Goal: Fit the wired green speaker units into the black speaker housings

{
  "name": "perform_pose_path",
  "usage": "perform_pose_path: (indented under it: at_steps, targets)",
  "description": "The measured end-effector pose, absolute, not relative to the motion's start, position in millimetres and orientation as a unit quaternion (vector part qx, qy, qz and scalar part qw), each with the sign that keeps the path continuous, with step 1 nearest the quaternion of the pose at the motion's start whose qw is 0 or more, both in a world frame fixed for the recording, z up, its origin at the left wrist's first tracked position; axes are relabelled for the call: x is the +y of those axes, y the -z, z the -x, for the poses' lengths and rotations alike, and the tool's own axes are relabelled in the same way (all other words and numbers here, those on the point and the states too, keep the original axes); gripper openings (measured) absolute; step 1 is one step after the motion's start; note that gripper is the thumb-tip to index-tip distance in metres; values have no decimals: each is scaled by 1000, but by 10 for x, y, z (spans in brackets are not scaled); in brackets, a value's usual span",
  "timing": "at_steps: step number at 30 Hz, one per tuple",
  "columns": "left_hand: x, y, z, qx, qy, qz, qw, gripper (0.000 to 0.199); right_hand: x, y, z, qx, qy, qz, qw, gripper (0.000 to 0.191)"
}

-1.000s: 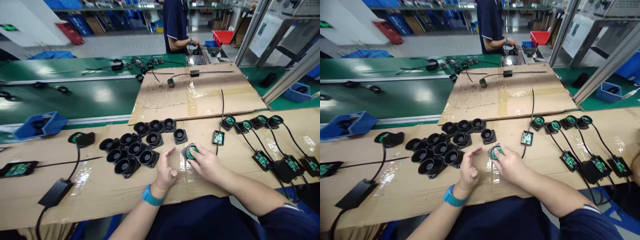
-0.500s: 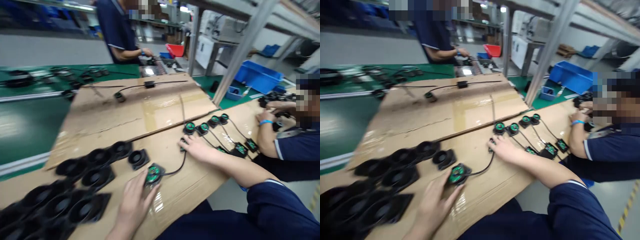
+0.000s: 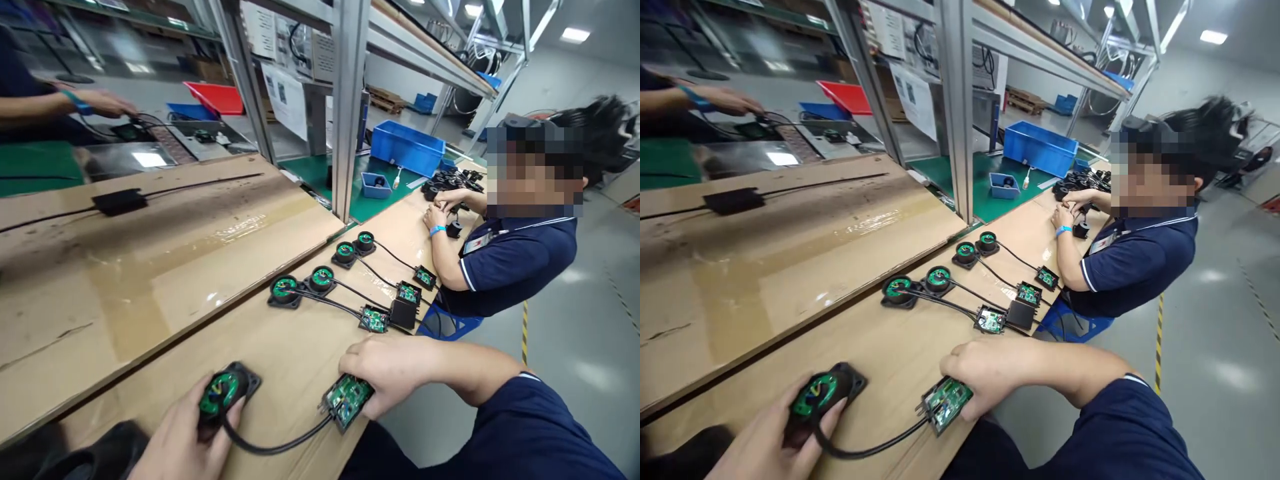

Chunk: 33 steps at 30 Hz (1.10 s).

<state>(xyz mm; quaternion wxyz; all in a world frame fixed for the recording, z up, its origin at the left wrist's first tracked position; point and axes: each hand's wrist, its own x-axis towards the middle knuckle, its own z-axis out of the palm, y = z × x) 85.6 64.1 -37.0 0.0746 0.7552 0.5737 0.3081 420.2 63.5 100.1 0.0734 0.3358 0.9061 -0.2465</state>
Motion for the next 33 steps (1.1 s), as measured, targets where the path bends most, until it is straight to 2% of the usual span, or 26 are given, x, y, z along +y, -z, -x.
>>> perform_pose_path:
  at_steps: [5, 9, 12, 14, 17, 19, 21, 25, 28, 30, 33]
  targets:
    - [1235, 348, -1242, 531, -309, -785, 80, 61, 448, -753, -4261, 837, 286, -465, 49, 49]
    - [1320, 251, -1526, 535, -333, -769, 107, 50, 335, -594, -4231, 768, 224, -598, 41, 40]
    - [1219, 154, -1546, 545, -352, -751, 117, 61, 426, -290, -4374, 766, 158, -623, 6, 43]
    - [1026, 75, -1438, 552, -353, -751, 87, 68, 540, -76, -4515, 777, 95, -621, -34, 51]
    - [600, -20, -1135, 591, -367, -717, -31, 67, 709, 64, -4705, 793, 22, -605, -60, 62]
    - [353, -25, -897, 643, -364, -667, -100, 62, 852, -21, -4737, 818, 11, -572, -65, 63]
    - [202, 27, -709, 681, -335, -640, -115, 57, 1077, -229, -4622, 843, 3, -530, -94, 60]
    - [131, 171, -615, 672, -310, -669, -74, 50, 1800, -726, -3841, 884, -7, -435, -170, 45]
    - [134, 168, -667, 650, -340, -677, -53, 41, 2423, -897, -2877, 921, 14, -355, -162, 36]
    - [130, 122, -671, 639, -362, -678, -39, 30, 2807, -894, -2163, 934, 7, -332, -129, 39]
    - [134, 94, -601, 632, -386, -671, -27, 20, 3309, -820, -1114, 947, -41, -309, -74, 56]
